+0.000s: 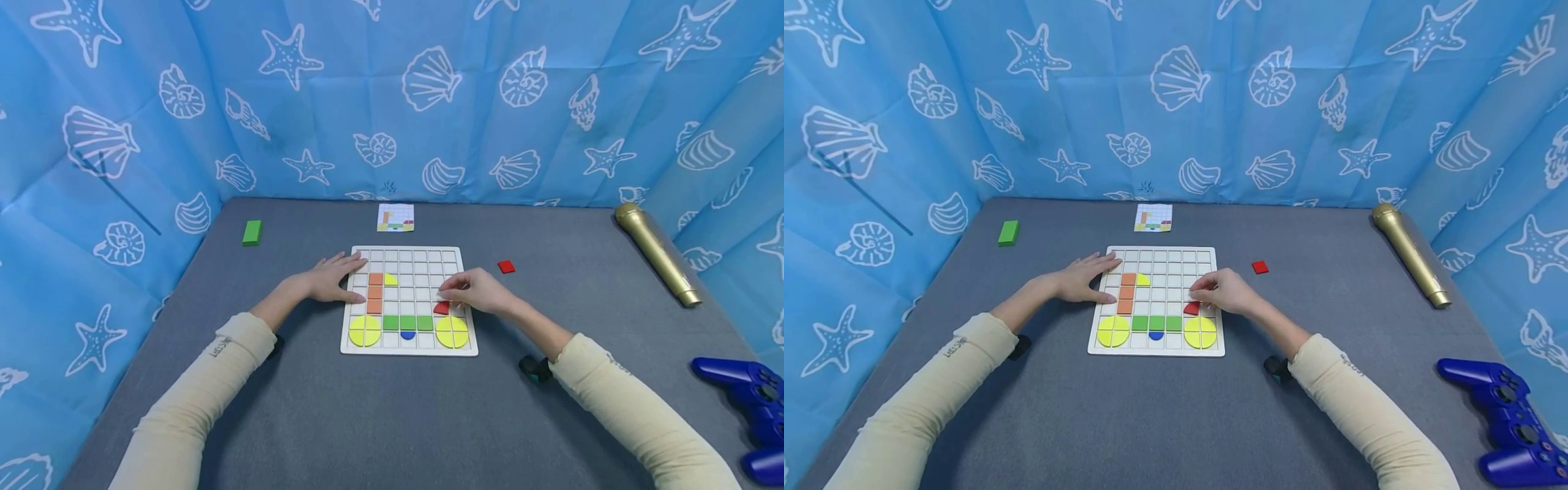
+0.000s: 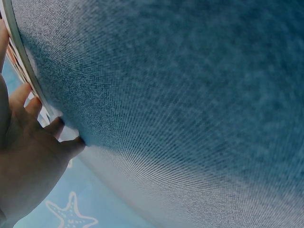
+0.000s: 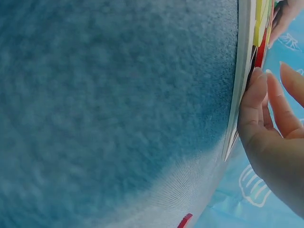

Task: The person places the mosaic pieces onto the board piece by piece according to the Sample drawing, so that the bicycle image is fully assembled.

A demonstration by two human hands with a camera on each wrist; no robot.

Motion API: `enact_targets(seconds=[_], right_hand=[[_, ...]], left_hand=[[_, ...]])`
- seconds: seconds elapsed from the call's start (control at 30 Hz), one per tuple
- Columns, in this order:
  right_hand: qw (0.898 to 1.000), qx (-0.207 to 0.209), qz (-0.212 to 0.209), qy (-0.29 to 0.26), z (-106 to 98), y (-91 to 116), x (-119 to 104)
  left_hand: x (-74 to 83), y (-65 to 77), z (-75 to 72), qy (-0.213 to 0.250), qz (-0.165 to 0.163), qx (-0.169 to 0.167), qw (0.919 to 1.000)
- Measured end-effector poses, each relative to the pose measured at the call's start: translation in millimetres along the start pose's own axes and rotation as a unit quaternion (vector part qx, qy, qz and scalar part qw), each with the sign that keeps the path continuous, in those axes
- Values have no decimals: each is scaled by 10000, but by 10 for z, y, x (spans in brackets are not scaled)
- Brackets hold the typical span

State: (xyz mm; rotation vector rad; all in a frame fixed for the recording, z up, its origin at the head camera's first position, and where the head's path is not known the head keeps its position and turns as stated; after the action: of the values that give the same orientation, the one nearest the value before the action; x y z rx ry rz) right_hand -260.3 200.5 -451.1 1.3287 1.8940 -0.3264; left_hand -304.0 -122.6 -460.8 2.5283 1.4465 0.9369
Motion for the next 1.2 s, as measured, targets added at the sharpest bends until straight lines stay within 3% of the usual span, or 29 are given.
enact_targets(seconds=[0.73, 1.2], right_hand=[[9995, -66, -60, -311, -18, -21, -47], [9946, -639, -813, -59, -4, -139, -34]], left_hand=[[30, 25, -14, -32, 27, 64, 10000], [84, 70, -30, -2, 37, 85, 10000]])
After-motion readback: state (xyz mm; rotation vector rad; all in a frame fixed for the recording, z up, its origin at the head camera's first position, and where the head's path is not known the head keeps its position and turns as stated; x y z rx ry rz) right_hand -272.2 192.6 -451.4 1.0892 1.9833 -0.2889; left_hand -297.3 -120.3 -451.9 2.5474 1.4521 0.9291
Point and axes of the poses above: each hand's wrist, its own y-axis away from the middle knuckle, its own z-axis out of the palm, x = y × z, the point moved 1 cm from there along -y, towards the middle knuckle, and after that the axes turned 7 degrees about y, right-handed, at the moved point
